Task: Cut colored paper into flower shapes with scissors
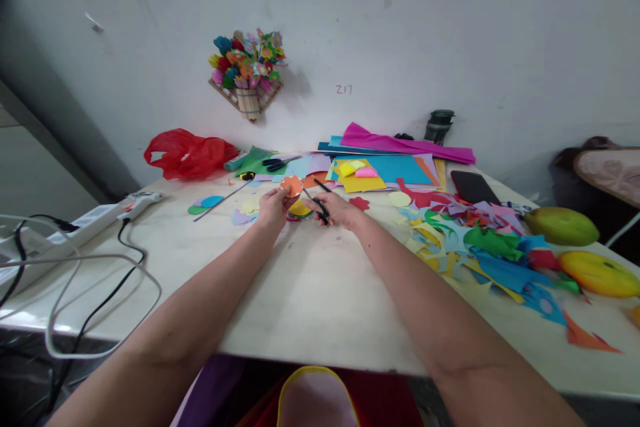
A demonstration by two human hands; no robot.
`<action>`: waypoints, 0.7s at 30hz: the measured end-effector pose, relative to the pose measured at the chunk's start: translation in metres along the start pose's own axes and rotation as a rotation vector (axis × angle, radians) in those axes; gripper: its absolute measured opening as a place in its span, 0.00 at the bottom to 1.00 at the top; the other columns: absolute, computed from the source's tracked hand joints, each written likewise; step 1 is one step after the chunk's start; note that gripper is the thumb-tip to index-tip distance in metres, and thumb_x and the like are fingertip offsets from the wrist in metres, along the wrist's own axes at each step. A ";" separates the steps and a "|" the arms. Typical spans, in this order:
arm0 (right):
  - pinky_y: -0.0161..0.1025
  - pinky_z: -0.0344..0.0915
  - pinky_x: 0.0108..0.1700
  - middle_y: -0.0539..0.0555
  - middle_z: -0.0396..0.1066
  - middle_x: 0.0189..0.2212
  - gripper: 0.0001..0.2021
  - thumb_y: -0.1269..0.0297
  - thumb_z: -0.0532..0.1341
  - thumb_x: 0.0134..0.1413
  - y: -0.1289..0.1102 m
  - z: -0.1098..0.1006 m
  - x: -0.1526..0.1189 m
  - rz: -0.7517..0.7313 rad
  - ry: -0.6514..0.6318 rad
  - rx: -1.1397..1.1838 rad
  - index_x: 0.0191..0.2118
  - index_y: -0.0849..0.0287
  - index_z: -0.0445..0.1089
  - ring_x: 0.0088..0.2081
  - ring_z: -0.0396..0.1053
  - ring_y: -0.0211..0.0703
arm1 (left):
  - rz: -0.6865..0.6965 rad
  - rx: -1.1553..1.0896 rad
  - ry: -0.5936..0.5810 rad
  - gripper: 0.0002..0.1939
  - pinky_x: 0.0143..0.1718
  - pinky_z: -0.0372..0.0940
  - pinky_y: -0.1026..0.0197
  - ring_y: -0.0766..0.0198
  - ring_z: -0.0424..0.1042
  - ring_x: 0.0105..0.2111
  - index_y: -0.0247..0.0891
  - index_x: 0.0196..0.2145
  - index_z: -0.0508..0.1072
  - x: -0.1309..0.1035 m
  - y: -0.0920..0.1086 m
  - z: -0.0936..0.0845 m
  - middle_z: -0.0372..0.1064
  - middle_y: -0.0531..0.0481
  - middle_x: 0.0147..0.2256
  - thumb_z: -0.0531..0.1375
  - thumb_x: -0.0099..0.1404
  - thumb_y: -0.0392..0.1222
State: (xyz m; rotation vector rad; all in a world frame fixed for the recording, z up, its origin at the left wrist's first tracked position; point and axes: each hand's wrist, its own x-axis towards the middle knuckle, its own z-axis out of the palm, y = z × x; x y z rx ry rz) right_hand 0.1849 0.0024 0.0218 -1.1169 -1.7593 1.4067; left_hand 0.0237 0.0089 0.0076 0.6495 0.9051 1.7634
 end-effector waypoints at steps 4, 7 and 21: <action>0.27 0.50 0.13 0.47 0.68 0.18 0.16 0.54 0.65 0.55 -0.001 0.000 -0.001 -0.002 0.001 -0.012 0.27 0.59 0.63 0.17 0.64 0.30 | 0.000 -0.003 -0.011 0.14 0.39 0.72 0.57 0.69 0.68 0.21 0.36 0.16 0.65 -0.001 0.001 0.000 0.64 0.55 0.18 0.69 0.47 0.34; 0.27 0.50 0.12 0.47 0.67 0.17 0.17 0.53 0.66 0.54 -0.002 0.000 -0.001 -0.006 0.009 -0.012 0.26 0.59 0.62 0.16 0.63 0.30 | 0.002 0.000 -0.018 0.15 0.40 0.72 0.57 0.69 0.68 0.22 0.36 0.16 0.65 -0.001 0.001 0.000 0.64 0.55 0.18 0.70 0.46 0.35; 0.26 0.49 0.13 0.45 0.66 0.17 0.17 0.53 0.66 0.54 -0.003 0.001 -0.002 0.016 0.016 -0.037 0.26 0.58 0.63 0.16 0.62 0.29 | 0.008 -0.004 0.003 0.15 0.40 0.72 0.55 0.69 0.67 0.22 0.36 0.16 0.65 0.001 -0.001 -0.001 0.65 0.55 0.18 0.69 0.49 0.34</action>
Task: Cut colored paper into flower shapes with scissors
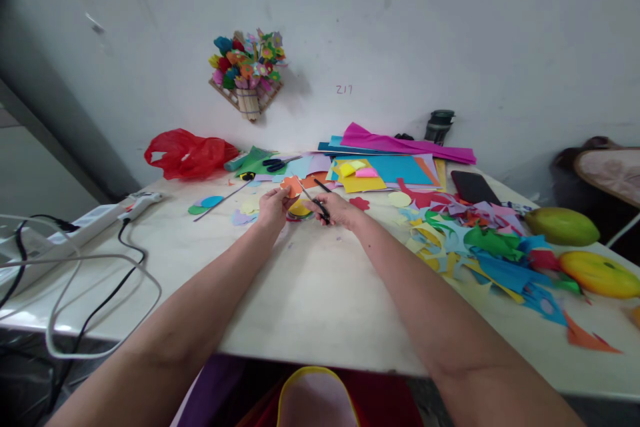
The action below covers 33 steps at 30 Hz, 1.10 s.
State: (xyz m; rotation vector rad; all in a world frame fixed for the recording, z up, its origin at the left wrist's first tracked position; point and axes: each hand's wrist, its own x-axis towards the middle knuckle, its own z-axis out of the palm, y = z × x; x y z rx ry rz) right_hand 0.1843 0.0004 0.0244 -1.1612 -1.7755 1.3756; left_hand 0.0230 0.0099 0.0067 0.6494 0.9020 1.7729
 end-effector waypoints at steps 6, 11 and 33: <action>0.27 0.48 0.14 0.45 0.65 0.16 0.18 0.53 0.66 0.54 0.000 0.000 0.000 0.010 0.011 -0.015 0.25 0.58 0.62 0.16 0.61 0.30 | -0.009 0.010 -0.005 0.14 0.38 0.72 0.57 0.68 0.69 0.22 0.36 0.18 0.66 0.001 -0.001 -0.001 0.66 0.54 0.19 0.70 0.47 0.35; 0.28 0.47 0.14 0.45 0.63 0.16 0.17 0.55 0.66 0.54 -0.002 0.001 0.000 0.023 0.022 -0.007 0.24 0.58 0.61 0.16 0.60 0.30 | -0.003 0.003 -0.010 0.15 0.37 0.72 0.58 0.68 0.70 0.22 0.36 0.18 0.66 0.001 -0.001 -0.001 0.67 0.54 0.19 0.70 0.47 0.35; 0.28 0.48 0.13 0.47 0.68 0.17 0.12 0.58 0.64 0.53 0.006 -0.003 0.004 -0.018 -0.012 0.023 0.26 0.58 0.65 0.16 0.64 0.32 | -0.034 -0.016 -0.028 0.14 0.41 0.72 0.56 0.67 0.71 0.24 0.35 0.18 0.66 0.000 0.001 -0.002 0.69 0.52 0.21 0.69 0.49 0.34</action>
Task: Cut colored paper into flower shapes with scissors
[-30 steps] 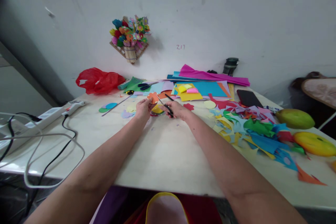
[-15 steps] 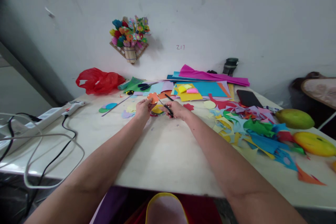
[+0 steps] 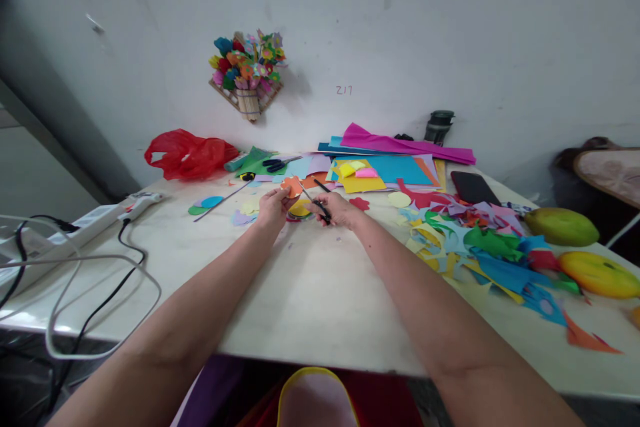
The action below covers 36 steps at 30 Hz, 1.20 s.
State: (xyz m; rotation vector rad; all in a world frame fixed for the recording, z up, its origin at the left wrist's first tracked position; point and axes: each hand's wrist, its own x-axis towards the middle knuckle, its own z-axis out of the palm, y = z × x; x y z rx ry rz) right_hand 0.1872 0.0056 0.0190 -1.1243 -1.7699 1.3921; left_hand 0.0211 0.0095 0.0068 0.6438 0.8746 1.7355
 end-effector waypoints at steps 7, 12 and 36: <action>0.28 0.48 0.13 0.47 0.68 0.16 0.12 0.59 0.64 0.53 -0.001 0.000 -0.001 -0.009 0.004 0.001 0.26 0.58 0.65 0.16 0.63 0.32 | -0.005 -0.004 -0.011 0.12 0.42 0.72 0.56 0.65 0.73 0.26 0.35 0.20 0.68 -0.001 0.001 0.001 0.69 0.52 0.22 0.69 0.49 0.34; 0.27 0.50 0.13 0.48 0.69 0.18 0.13 0.58 0.64 0.55 0.000 0.000 0.000 -0.029 -0.008 0.004 0.27 0.59 0.65 0.16 0.65 0.32 | -0.004 -0.012 0.002 0.13 0.42 0.73 0.56 0.67 0.72 0.25 0.35 0.18 0.66 -0.002 0.002 0.002 0.67 0.52 0.21 0.69 0.50 0.32; 0.26 0.51 0.11 0.50 0.70 0.19 0.11 0.58 0.62 0.61 -0.024 0.024 -0.015 0.069 0.009 0.026 0.32 0.61 0.68 0.16 0.67 0.33 | 0.030 -0.029 0.163 0.16 0.39 0.70 0.60 0.66 0.73 0.26 0.37 0.22 0.66 0.003 0.004 0.002 0.68 0.54 0.21 0.72 0.47 0.37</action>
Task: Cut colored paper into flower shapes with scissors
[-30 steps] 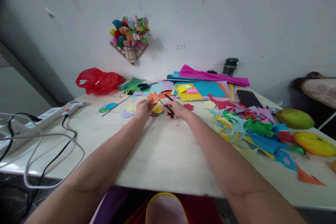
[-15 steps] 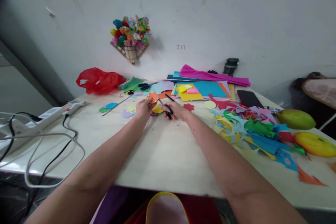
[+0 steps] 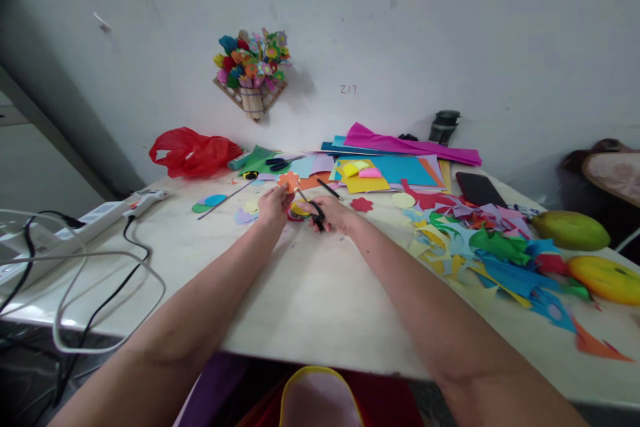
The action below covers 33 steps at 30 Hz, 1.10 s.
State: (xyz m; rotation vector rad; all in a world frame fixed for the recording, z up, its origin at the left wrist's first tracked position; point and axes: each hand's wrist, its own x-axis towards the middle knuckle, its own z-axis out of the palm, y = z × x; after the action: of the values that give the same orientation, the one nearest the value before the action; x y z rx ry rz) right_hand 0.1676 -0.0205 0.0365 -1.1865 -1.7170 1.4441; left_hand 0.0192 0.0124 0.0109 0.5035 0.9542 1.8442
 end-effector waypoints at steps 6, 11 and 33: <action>0.26 0.51 0.11 0.50 0.69 0.19 0.12 0.56 0.63 0.60 0.003 0.009 0.003 0.003 0.024 0.052 0.31 0.59 0.67 0.16 0.66 0.33 | -0.007 -0.049 0.038 0.13 0.42 0.70 0.59 0.63 0.76 0.31 0.38 0.25 0.68 -0.002 -0.001 0.001 0.71 0.52 0.25 0.71 0.49 0.37; 0.27 0.50 0.11 0.49 0.69 0.18 0.12 0.57 0.64 0.58 0.006 0.011 0.006 0.003 0.043 0.081 0.29 0.59 0.67 0.16 0.66 0.34 | -0.011 -0.048 0.005 0.14 0.42 0.70 0.59 0.63 0.77 0.32 0.38 0.26 0.67 -0.001 -0.004 -0.001 0.72 0.51 0.26 0.71 0.49 0.38; 0.27 0.49 0.11 0.48 0.68 0.18 0.12 0.58 0.67 0.55 0.007 0.017 0.009 -0.007 0.081 0.046 0.30 0.60 0.67 0.16 0.65 0.34 | -0.059 -0.125 -0.033 0.13 0.41 0.70 0.60 0.61 0.78 0.33 0.38 0.27 0.67 -0.001 -0.007 -0.001 0.72 0.51 0.27 0.70 0.50 0.35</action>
State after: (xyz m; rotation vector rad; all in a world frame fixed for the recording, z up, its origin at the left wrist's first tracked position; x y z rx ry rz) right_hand 0.1509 -0.0197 0.0247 -1.1966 -1.6229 1.4046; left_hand 0.0230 0.0125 0.0053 0.4234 0.8179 1.8245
